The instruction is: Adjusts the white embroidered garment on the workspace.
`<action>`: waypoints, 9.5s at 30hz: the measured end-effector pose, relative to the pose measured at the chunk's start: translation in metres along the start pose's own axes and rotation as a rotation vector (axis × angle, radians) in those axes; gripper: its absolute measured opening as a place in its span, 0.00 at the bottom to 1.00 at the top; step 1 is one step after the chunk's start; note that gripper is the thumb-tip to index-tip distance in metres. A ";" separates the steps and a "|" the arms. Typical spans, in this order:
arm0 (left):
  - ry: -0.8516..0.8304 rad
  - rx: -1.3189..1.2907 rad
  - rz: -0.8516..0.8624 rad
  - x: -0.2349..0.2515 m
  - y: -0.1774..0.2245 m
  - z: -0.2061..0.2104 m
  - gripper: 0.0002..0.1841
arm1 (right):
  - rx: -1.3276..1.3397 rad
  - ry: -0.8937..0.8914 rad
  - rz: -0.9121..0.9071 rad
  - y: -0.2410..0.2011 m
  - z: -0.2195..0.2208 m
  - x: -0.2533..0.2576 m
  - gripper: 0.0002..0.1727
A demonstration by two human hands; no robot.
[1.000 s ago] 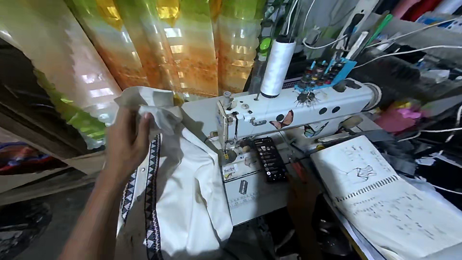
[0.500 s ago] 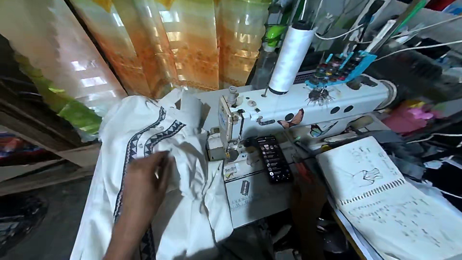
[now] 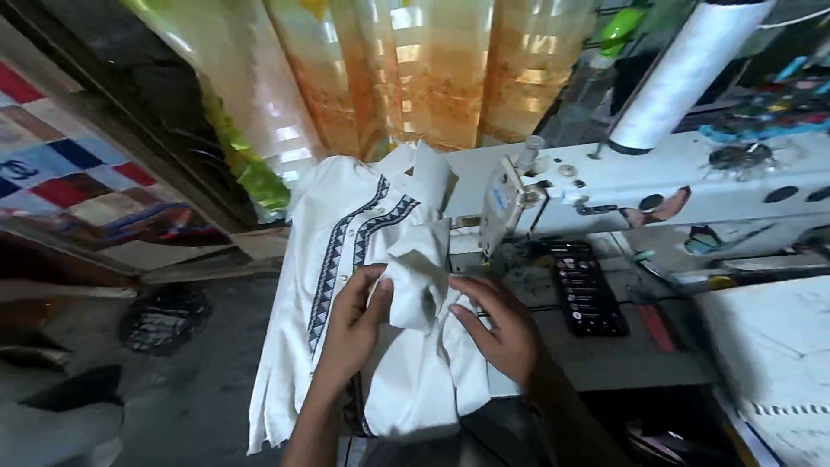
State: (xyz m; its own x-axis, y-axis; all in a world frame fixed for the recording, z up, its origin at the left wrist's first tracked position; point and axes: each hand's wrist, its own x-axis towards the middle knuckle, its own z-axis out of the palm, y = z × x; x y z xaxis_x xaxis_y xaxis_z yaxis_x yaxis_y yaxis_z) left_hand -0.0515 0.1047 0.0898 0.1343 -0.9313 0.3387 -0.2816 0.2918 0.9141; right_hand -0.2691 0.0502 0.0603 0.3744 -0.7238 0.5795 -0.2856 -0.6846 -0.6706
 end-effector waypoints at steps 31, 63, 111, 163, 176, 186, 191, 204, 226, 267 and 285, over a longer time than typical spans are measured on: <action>-0.179 0.800 0.339 0.009 0.017 -0.006 0.24 | -0.421 0.053 -0.243 0.004 -0.007 0.031 0.07; -0.133 0.848 0.344 -0.011 -0.025 0.018 0.15 | -0.430 0.005 -0.233 0.014 0.013 -0.012 0.14; -0.156 0.578 0.013 -0.049 -0.012 0.058 0.10 | -0.375 0.069 0.225 0.007 -0.060 -0.139 0.11; 0.094 -0.237 -0.314 -0.041 0.002 0.062 0.02 | 0.054 0.167 0.205 -0.020 0.019 -0.054 0.12; 0.092 -0.190 -0.277 -0.043 0.001 0.062 0.03 | 0.034 0.146 0.247 -0.022 0.018 -0.054 0.13; 0.087 -0.187 -0.276 -0.043 0.001 0.062 0.03 | 0.049 0.161 0.257 -0.021 0.018 -0.054 0.13; 0.092 -0.184 -0.287 -0.043 0.002 0.062 0.03 | 0.067 0.157 0.247 -0.020 0.019 -0.054 0.13; 0.075 -0.193 -0.273 -0.042 0.001 0.061 0.03 | 0.048 0.148 0.243 -0.017 0.019 -0.053 0.13; 0.027 -0.242 -0.225 -0.048 -0.009 0.054 0.05 | 0.024 0.122 0.285 -0.021 0.024 -0.051 0.13; -0.020 -0.019 -0.363 -0.038 -0.018 0.046 0.12 | 0.201 0.094 0.237 -0.027 0.025 -0.063 0.14; -0.020 -0.149 -0.335 -0.041 -0.014 0.039 0.03 | 0.065 0.015 0.201 -0.038 0.003 -0.043 0.14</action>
State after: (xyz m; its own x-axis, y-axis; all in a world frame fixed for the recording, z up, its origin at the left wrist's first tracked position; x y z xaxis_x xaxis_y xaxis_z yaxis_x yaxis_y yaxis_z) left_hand -0.0901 0.1299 0.0545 0.1762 -0.9843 0.0119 -0.0838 -0.0030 0.9965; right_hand -0.2721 0.1077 0.0596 0.3021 -0.8467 0.4380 -0.2957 -0.5200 -0.8013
